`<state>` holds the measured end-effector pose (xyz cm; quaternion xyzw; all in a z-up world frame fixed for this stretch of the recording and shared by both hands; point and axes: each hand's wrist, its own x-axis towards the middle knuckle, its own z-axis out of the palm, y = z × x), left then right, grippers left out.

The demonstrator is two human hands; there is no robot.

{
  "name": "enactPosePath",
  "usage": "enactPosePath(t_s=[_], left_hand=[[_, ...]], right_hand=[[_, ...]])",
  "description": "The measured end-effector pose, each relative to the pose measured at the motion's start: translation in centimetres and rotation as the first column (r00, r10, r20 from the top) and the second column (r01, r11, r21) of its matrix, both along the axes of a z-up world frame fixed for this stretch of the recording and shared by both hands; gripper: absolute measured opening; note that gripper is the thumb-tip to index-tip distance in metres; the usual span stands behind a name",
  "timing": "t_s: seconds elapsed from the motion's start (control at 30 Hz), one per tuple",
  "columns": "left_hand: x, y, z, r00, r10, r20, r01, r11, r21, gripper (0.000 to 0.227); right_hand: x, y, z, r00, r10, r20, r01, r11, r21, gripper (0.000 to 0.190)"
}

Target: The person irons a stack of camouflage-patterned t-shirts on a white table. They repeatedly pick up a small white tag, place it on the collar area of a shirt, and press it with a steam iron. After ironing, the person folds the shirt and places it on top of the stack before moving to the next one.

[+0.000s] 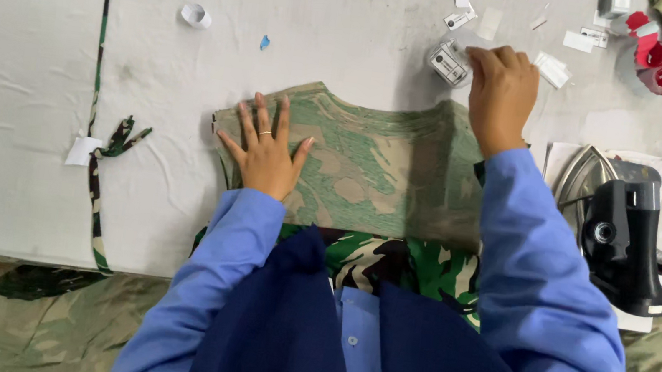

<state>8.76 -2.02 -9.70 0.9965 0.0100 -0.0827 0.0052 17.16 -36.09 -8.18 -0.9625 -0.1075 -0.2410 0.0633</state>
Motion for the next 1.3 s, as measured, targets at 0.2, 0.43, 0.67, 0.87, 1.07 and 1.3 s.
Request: enactPosePath(t_s=[0.2, 0.43, 0.67, 0.87, 1.07, 1.3], left_hand=[[-2.0, -2.3, -0.8, 0.926, -0.376, 0.011, 0.369, 0.903, -0.220, 0.062], [-2.3, -2.0, -0.9, 0.997, -0.064, 0.034, 0.067, 0.993, -0.101, 0.090], [-1.8, -4.5, 0.7, 0.993, -0.116, -0.006, 0.112, 0.968, -0.226, 0.104], [-1.8, -4.2, 0.9, 0.992, -0.116, -0.048, 0.099, 0.959, -0.266, 0.105], [-1.7, -4.4, 1.2, 0.992, -0.109, -0.065, 0.089, 0.962, -0.260, 0.103], [-2.3, -5.2, 0.4, 0.997, -0.060, -0.051, 0.048, 0.974, -0.222, 0.105]], right_hand=[[-10.7, 8.0, 0.4, 0.745, 0.376, -0.551, 0.044, 0.796, 0.603, 0.010], [-13.8, 8.0, -1.8, 0.801, -0.084, -0.593, 0.336, 0.883, 0.329, 0.047], [-12.2, 8.4, -0.8, 0.803, -0.079, -0.591, 0.319, 0.894, 0.314, 0.049], [-12.2, 8.2, -1.0, 0.779, -0.052, -0.624, 0.347, 0.865, 0.361, 0.051], [-12.1, 8.1, -1.3, 0.785, -0.049, -0.618, 0.357, 0.851, 0.385, 0.051], [-12.6, 7.4, 0.5, 0.781, -0.048, -0.622, 0.329, 0.879, 0.345, 0.049]])
